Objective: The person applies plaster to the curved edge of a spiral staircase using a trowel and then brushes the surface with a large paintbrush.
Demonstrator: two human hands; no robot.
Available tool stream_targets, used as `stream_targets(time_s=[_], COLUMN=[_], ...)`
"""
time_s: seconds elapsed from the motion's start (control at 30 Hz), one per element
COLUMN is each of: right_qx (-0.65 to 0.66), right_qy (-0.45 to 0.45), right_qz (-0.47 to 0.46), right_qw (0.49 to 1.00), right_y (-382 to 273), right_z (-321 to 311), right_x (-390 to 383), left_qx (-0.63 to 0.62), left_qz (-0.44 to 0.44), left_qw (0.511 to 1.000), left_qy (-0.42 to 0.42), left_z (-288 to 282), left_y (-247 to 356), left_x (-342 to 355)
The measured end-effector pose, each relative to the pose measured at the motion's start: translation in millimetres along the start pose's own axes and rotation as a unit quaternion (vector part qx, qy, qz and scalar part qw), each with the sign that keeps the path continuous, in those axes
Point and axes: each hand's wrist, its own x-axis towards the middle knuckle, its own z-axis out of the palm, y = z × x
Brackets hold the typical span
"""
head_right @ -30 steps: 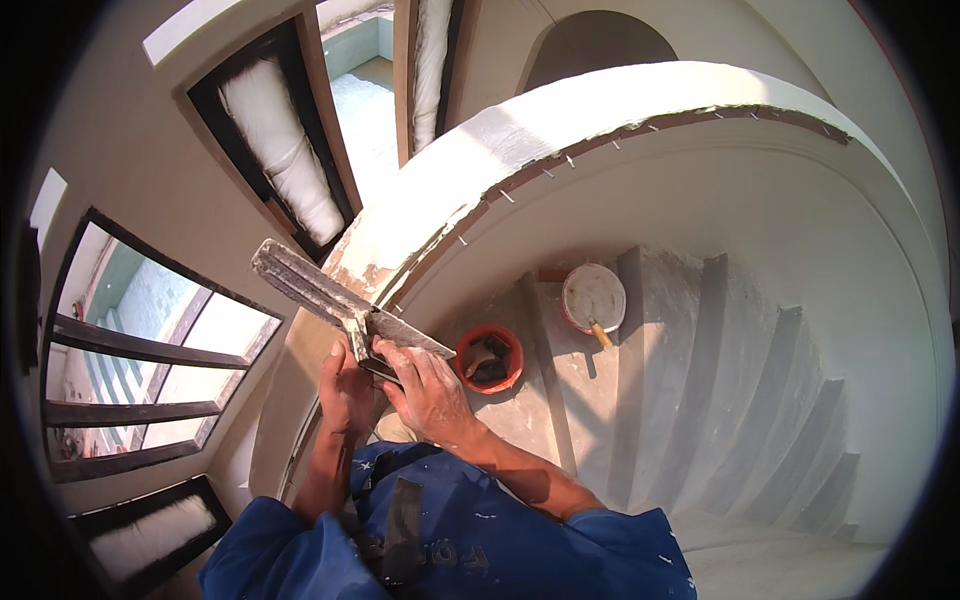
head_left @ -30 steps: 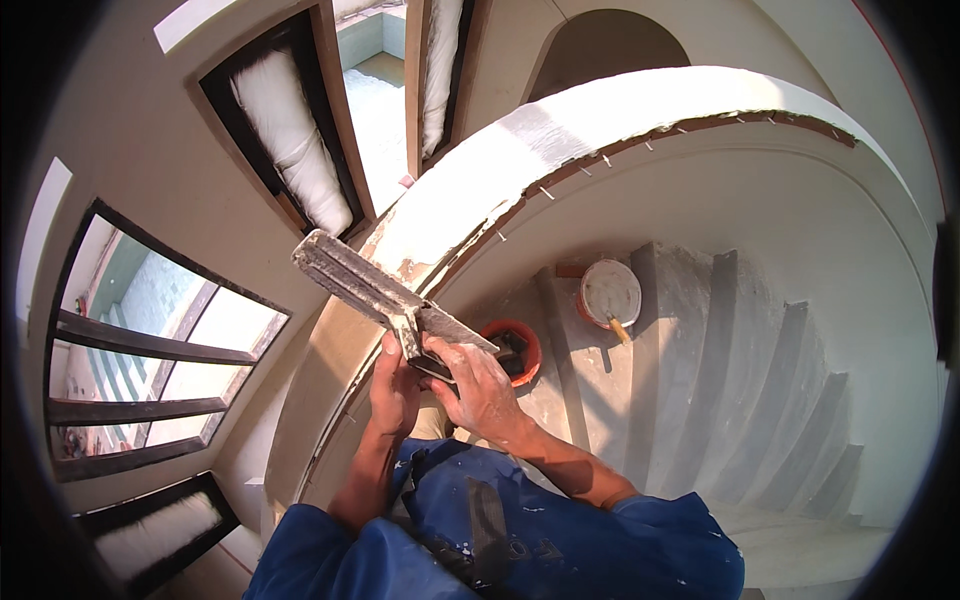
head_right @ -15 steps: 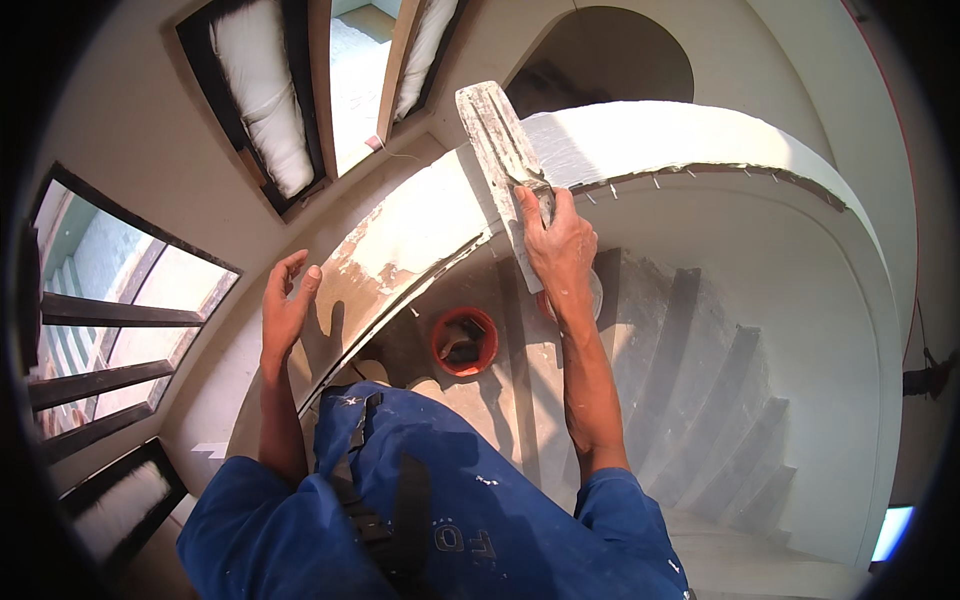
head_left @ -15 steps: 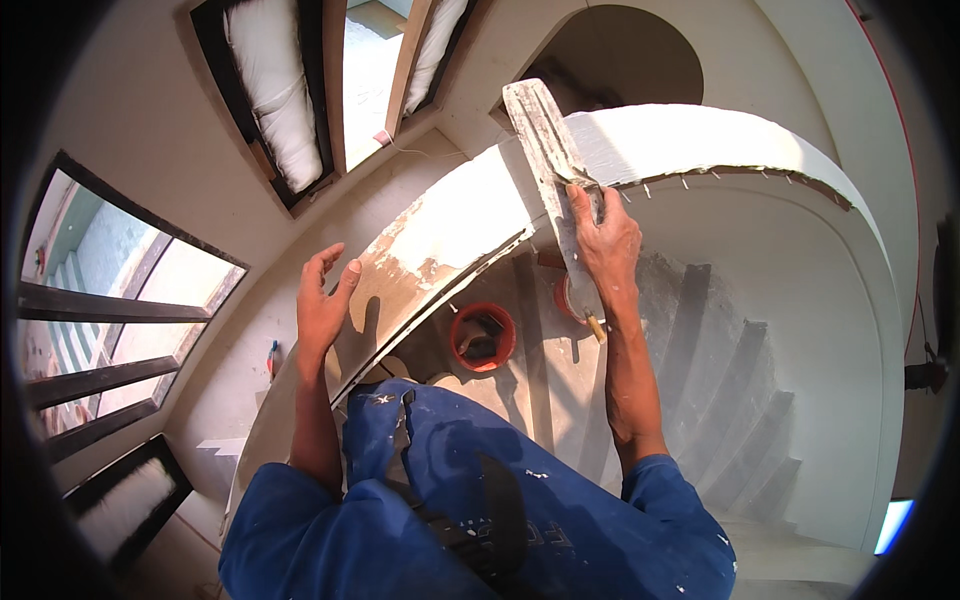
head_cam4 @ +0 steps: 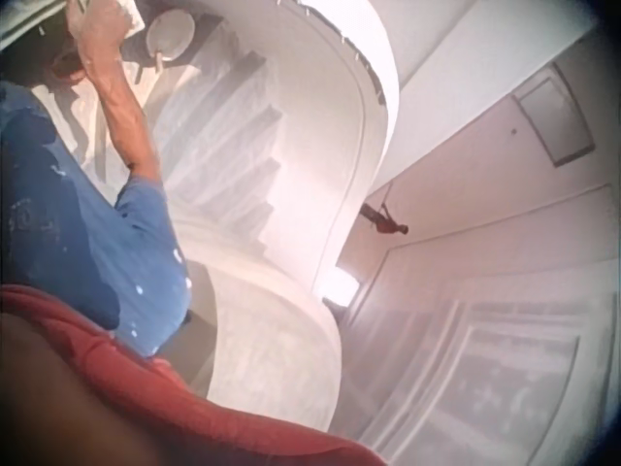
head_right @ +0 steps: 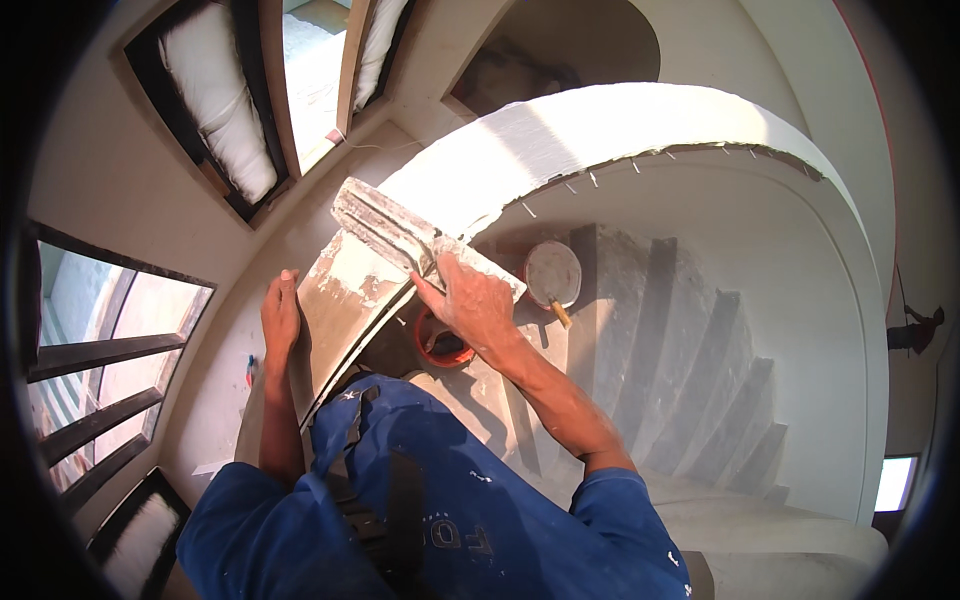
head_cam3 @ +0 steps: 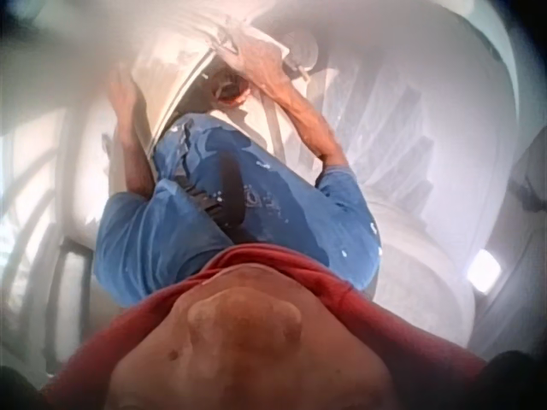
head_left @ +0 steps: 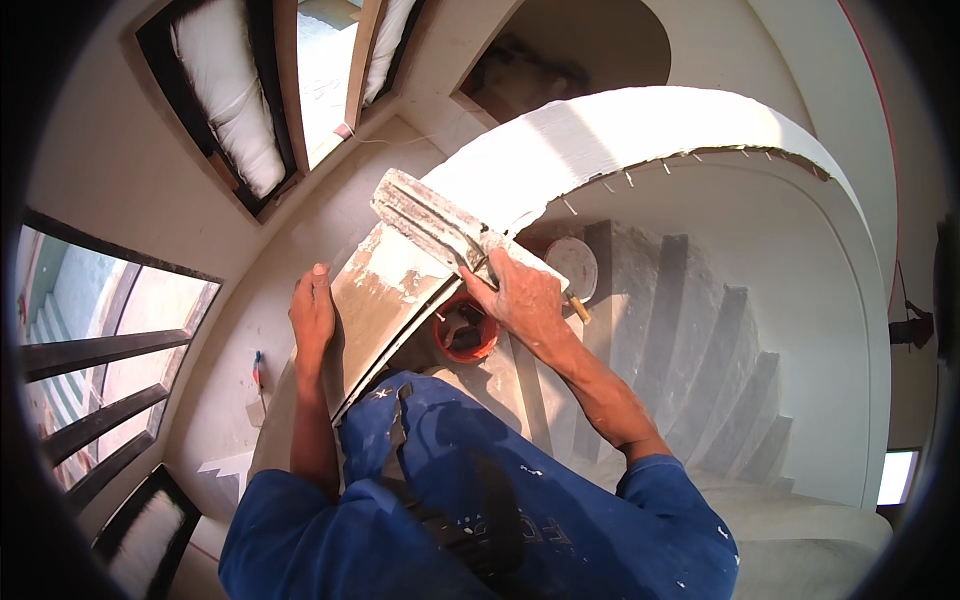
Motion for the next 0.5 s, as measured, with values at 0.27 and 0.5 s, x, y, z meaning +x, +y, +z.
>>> stream_targets(time_s=[0.27, 0.5], right_qx=[-0.100, -0.044], right_qy=[0.076, 0.117], right_qz=[0.280, 0.465], right_qw=[0.952, 0.877], right_y=[166.0, 255.0], right_z=[-86.7, -164.3], right_x=[90.5, 107.6], left_qx=[0.025, 0.058], left_qz=[-0.004, 0.035], left_qw=[0.999, 0.995], left_qy=[0.029, 0.068], left_z=[-0.3, 5.9], left_y=[15.6, 29.9], left_x=[-4.9, -11.5])
